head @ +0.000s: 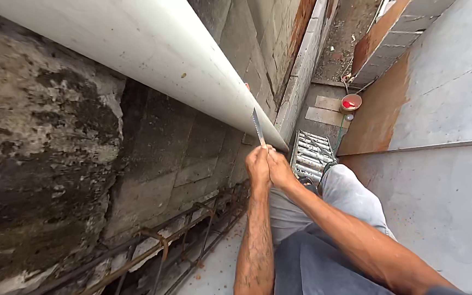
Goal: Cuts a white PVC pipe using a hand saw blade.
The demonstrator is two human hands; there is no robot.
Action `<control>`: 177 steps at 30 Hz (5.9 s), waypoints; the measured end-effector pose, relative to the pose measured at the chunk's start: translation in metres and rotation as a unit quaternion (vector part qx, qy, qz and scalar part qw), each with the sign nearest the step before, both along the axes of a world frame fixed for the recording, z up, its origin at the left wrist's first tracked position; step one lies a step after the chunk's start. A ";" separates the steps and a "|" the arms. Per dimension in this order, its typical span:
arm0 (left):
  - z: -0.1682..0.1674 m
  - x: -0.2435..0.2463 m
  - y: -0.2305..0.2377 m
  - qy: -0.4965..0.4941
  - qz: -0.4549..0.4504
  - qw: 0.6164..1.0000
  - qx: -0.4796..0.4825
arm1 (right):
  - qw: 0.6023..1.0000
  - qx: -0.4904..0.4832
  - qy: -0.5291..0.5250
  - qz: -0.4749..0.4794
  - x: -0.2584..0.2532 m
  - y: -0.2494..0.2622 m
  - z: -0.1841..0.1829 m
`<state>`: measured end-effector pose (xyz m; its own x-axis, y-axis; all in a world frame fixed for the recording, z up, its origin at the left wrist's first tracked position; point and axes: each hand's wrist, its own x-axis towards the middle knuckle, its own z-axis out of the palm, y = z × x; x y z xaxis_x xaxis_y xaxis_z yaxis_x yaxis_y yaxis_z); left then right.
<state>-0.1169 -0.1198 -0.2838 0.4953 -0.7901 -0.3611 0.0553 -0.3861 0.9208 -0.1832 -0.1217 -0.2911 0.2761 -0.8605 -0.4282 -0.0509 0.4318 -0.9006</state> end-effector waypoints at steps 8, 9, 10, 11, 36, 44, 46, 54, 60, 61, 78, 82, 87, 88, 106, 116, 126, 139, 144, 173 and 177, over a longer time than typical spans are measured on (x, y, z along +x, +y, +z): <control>0.006 0.004 0.004 -0.023 -0.048 0.999 -0.009 | 0.999 -0.030 -0.022 -0.006 0.001 0.007 -0.005; 0.005 -0.001 0.023 -0.001 -0.031 0.999 -0.005 | 1.000 -0.019 -0.012 0.000 -0.004 0.024 -0.006; 0.004 -0.004 0.026 0.022 -0.004 1.000 -0.007 | 1.000 -0.003 -0.007 0.005 -0.005 0.026 -0.005; 0.004 -0.004 0.013 0.030 0.011 0.999 -0.011 | 1.000 -0.001 -0.005 0.006 -0.004 0.013 -0.002; 0.007 -0.002 -0.018 0.025 0.019 0.999 -0.025 | 0.999 0.001 -0.021 0.034 -0.001 -0.022 0.004; 0.005 -0.007 0.009 0.006 0.006 1.000 -0.013 | 0.999 0.011 -0.035 0.023 -0.005 0.004 -0.001; 0.001 -0.011 0.009 0.039 0.040 0.998 -0.017 | 0.999 0.018 -0.016 0.034 -0.009 0.005 0.001; 0.017 0.000 -0.024 -0.039 -0.023 0.999 -0.001 | 0.997 0.039 -0.069 0.010 0.004 -0.028 0.004; 0.003 0.005 -0.034 -0.004 0.016 1.000 -0.008 | 0.999 -0.008 -0.010 0.048 0.003 -0.039 0.008; 0.006 0.011 -0.048 -0.010 0.018 1.000 -0.003 | 0.999 -0.008 -0.018 0.031 0.014 -0.051 0.006; 0.011 -0.008 -0.011 -0.024 0.003 1.000 0.002 | 0.997 0.030 -0.055 0.036 -0.005 -0.019 0.001; 0.003 -0.004 -0.017 0.009 0.032 0.999 -0.021 | 0.998 0.010 -0.026 0.053 -0.006 -0.025 0.004; 0.010 0.018 -0.060 -0.062 0.011 0.998 -0.006 | 0.995 0.027 -0.098 -0.011 0.028 -0.060 0.001; 0.012 0.013 -0.040 -0.073 -0.004 0.997 -0.003 | 0.995 0.026 -0.091 -0.001 0.019 -0.043 0.000; 0.008 0.029 -0.062 -0.014 -0.012 1.000 0.001 | 0.995 0.072 -0.058 -0.034 0.035 -0.058 0.013; 0.006 0.029 -0.037 -0.059 -0.027 0.998 0.010 | 0.997 0.029 -0.072 -0.006 0.026 -0.036 0.006; 0.002 0.027 -0.030 -0.053 -0.016 0.998 0.028 | 0.999 0.025 -0.034 -0.004 0.025 -0.028 -0.001; 0.007 0.036 -0.060 -0.083 -0.034 0.996 0.026 | 0.997 0.019 -0.054 -0.047 0.040 -0.054 0.005; 0.005 0.024 0.001 -0.042 -0.029 0.999 0.000 | 0.998 0.028 -0.050 -0.007 0.022 0.004 -0.005; 0.373 0.091 0.021 -0.508 -0.002 0.657 -0.557 | 0.992 -0.039 -0.089 -0.086 0.009 0.035 -0.010; 0.483 0.078 -0.030 -0.562 0.053 0.611 -0.555 | 0.993 -0.097 0.033 -0.065 0.020 0.032 -0.014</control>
<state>-0.0389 -0.1502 0.1993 0.0067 -0.1813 0.9834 -0.8825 0.4614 0.0911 -0.1634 -0.0900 -0.3048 0.1348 -0.9547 -0.2654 -0.0689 0.2582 -0.9636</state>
